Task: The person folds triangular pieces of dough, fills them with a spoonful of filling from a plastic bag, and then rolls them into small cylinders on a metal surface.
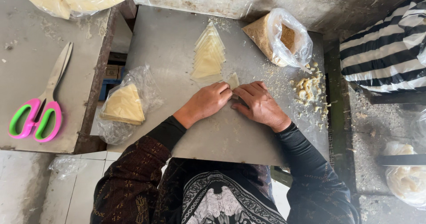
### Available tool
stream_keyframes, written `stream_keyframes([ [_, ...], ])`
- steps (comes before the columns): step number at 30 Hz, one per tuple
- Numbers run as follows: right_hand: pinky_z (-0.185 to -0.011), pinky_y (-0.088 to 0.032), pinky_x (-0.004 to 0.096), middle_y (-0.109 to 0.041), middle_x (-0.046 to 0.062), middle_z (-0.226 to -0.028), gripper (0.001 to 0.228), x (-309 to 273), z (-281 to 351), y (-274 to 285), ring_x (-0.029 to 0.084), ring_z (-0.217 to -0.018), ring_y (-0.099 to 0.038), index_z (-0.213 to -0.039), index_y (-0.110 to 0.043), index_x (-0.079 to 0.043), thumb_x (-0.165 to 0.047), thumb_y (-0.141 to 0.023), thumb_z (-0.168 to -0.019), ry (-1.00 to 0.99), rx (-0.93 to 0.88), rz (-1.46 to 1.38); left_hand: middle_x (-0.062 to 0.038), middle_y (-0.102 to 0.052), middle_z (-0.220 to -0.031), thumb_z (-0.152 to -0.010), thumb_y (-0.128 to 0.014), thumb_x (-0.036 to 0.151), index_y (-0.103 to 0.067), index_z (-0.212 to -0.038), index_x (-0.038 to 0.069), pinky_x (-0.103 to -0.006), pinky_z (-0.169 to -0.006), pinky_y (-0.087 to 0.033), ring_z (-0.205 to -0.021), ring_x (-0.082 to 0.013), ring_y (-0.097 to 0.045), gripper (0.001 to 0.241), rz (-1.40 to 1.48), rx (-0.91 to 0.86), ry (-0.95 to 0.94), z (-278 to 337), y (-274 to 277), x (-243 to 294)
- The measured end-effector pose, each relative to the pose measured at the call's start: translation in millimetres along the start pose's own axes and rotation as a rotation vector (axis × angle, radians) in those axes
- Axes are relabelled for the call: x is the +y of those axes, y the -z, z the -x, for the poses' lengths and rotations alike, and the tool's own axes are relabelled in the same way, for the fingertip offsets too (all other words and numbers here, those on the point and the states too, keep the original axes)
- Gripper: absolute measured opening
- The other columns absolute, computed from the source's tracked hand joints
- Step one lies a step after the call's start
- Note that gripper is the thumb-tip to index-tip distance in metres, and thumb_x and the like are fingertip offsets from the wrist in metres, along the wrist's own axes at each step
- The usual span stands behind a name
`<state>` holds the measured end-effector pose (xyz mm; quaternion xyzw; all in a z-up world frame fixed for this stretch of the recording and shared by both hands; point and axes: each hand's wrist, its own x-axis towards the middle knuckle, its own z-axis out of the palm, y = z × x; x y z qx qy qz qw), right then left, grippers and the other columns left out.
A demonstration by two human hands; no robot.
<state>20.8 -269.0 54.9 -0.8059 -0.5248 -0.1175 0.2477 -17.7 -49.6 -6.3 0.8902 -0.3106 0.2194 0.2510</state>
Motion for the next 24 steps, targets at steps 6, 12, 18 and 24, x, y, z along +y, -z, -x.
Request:
stream_keyframes([
  [6, -0.097, -0.046, 0.039, -0.072, 0.009, -0.102, 0.021, 6.5, 4.3, -17.1, 0.025, -0.099, -0.068, -0.111, -0.071, -0.004, -0.011, -0.077, -0.091, -0.087, 0.055, 0.030, -0.011, -0.068, -0.093, -0.089, -0.073, 0.012, -0.063, -0.101, 0.004, -0.0394, -0.069, -0.057, -0.079, -0.0303, -0.069, 0.017, 0.173, 0.085, 0.139, -2.4, 2.2, 4.3],
  [12, -0.094, -0.041, 0.037, -0.073, 0.005, -0.095, 0.011, 12.9, 10.7, -24.8, 0.022, -0.093, -0.066, -0.105, -0.074, -0.007, -0.013, -0.075, -0.095, -0.139, 0.098, 0.021, -0.009, -0.070, -0.092, -0.091, -0.076, 0.011, -0.064, -0.101, 0.007, -0.0393, -0.070, -0.056, -0.080, -0.0294, -0.070, 0.016, 0.244, 0.138, 0.153, -5.3, 1.0, 1.7],
  [18, -0.088, -0.045, 0.039, -0.068, 0.011, -0.096, 0.016, 16.7, 11.7, -40.0, 0.029, -0.092, -0.062, -0.105, -0.074, -0.007, -0.010, -0.077, -0.090, -0.248, 0.169, -0.012, -0.008, -0.071, -0.090, -0.091, -0.074, 0.008, -0.063, -0.097, 0.006, -0.0368, -0.067, -0.056, -0.075, -0.0254, -0.070, 0.013, 0.250, 0.153, 0.327, -9.4, -12.5, 3.5],
  [24, -0.091, -0.050, 0.040, -0.067, 0.008, -0.101, 0.019, 17.0, 8.1, -38.5, 0.026, -0.097, -0.064, -0.113, -0.069, -0.008, -0.009, -0.074, -0.094, -0.370, 0.067, -0.166, -0.011, -0.067, -0.093, -0.088, -0.072, 0.005, -0.061, -0.100, 0.006, -0.0376, -0.067, -0.056, -0.077, -0.0278, -0.069, 0.016, 0.252, 0.206, 0.379, -9.6, -13.4, 5.6],
])
